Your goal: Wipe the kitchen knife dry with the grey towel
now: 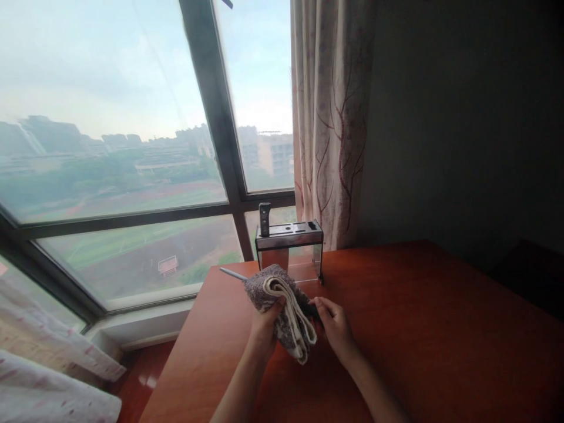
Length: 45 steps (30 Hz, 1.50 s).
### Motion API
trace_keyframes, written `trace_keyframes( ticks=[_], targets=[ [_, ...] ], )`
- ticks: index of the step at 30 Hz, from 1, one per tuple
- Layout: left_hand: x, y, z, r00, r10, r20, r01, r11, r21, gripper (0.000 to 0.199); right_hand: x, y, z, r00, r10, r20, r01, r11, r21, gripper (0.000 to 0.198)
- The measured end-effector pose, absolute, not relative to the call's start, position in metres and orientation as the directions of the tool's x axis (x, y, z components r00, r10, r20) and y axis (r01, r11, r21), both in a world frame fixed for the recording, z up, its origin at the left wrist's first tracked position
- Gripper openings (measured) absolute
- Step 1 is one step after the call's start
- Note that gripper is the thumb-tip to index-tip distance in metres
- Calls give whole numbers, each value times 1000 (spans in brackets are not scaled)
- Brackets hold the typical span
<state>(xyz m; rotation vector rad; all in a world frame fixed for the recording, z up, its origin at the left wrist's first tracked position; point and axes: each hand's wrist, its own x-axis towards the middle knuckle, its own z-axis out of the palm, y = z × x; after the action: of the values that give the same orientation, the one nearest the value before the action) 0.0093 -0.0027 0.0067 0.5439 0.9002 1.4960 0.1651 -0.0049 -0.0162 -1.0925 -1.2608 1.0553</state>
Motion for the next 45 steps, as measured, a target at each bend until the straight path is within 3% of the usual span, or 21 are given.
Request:
trace_keyframes(
  ticks=[4,12,20,29,38,42,45],
  targets=[
    [6,-3,12,-176,978,-114,-569,-7,823,41,167,-6,-14,-23,984,178,5,178,-984,43],
    [1,1,17,-268,956,-117,-581,-64,812,40,170,-7,-5,-36,814,580,266,567,-780,16],
    [-16,6,18,-317,942,-114,-593,-103,798,41,167,-11,-9,-75,697,713,423,670,-610,29],
    [-28,6,23,-332,938,-96,-622,-141,770,39,179,-11,-3,-35,831,556,353,531,-771,26],
    [-15,3,13,-263,962,-75,-553,-86,829,42,170,-5,-15,54,972,229,180,216,-960,56],
    [-6,1,10,-196,978,-78,-522,-37,852,50,166,-6,-15,39,981,192,122,186,-975,57],
    [-4,1,9,-222,973,-56,-481,-59,875,50,167,-6,-14,28,969,244,165,237,-957,54]
  ],
)
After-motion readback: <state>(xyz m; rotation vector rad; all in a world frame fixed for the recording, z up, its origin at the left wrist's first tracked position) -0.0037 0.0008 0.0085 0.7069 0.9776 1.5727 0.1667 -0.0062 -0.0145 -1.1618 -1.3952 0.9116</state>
